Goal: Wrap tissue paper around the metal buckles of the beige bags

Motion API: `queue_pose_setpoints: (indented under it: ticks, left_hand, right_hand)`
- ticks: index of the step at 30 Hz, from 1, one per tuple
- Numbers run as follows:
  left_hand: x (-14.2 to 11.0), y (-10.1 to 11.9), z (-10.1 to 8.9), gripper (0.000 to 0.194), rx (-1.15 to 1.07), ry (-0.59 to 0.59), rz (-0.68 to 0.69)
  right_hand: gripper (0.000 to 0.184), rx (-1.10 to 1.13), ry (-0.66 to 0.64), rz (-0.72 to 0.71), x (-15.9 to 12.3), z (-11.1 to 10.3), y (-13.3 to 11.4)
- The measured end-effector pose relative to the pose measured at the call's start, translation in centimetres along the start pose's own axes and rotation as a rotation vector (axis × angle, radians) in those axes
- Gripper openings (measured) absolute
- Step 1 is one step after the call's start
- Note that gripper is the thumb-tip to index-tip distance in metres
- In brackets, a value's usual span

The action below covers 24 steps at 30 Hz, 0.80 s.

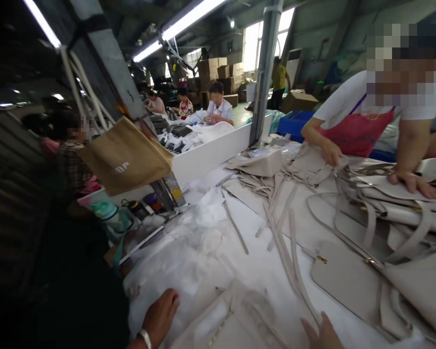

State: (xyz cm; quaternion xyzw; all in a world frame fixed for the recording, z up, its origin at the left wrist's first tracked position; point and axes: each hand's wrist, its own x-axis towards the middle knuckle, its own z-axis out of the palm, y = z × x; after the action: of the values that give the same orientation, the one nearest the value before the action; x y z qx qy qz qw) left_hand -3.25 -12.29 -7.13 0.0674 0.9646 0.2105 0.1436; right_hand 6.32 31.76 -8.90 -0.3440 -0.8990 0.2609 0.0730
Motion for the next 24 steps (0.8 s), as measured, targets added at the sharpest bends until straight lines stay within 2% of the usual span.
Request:
queue_pose_setpoints:
  ticks: [3, 5, 8, 11, 12, 17, 21, 24]
  left_hand:
    - [-2.6, -1.3, 1.2, 0.025, 0.067, -0.063, -0.07]
    - [-3.3, -1.6, 1.8, 0.034, 0.054, -0.09, -0.107]
    - [-2.7, -2.2, 2.0, 0.032, -0.021, -0.107, -0.123]
    - [-0.6, -3.4, 1.7, 0.008, -0.155, -0.11, -0.134]
    - [0.3, -3.8, 1.5, 0.004, -0.209, -0.111, -0.145]
    - [5.1, -4.7, 0.0, 0.025, -0.528, -0.18, -0.192]
    - [7.0, -3.7, -1.7, 0.04, -0.776, -0.247, -0.192]
    - [7.6, -2.5, -2.6, 0.045, -0.907, -0.247, -0.195]
  right_hand:
    - [0.048, -0.049, 0.041, -0.131, -0.4, -1.7, -2.0]
    - [0.046, -0.059, -0.048, -0.123, -1.2, -2.9, -4.1]
    - [0.04, -0.031, -0.213, -0.012, -3.5, -3.9, -7.9]
    - [0.042, 0.034, -0.261, -0.016, -6.6, -3.3, -12.0]
    - [0.043, 0.062, -0.289, -0.035, -7.7, -2.8, -13.4]
    - [0.049, 0.145, -0.484, -0.184, -11.6, 1.8, -21.0]
    - [0.03, 0.163, -0.503, -0.287, -12.9, 6.5, -26.2]
    - [0.032, 0.211, -0.571, -0.284, -13.4, 9.8, -28.3]
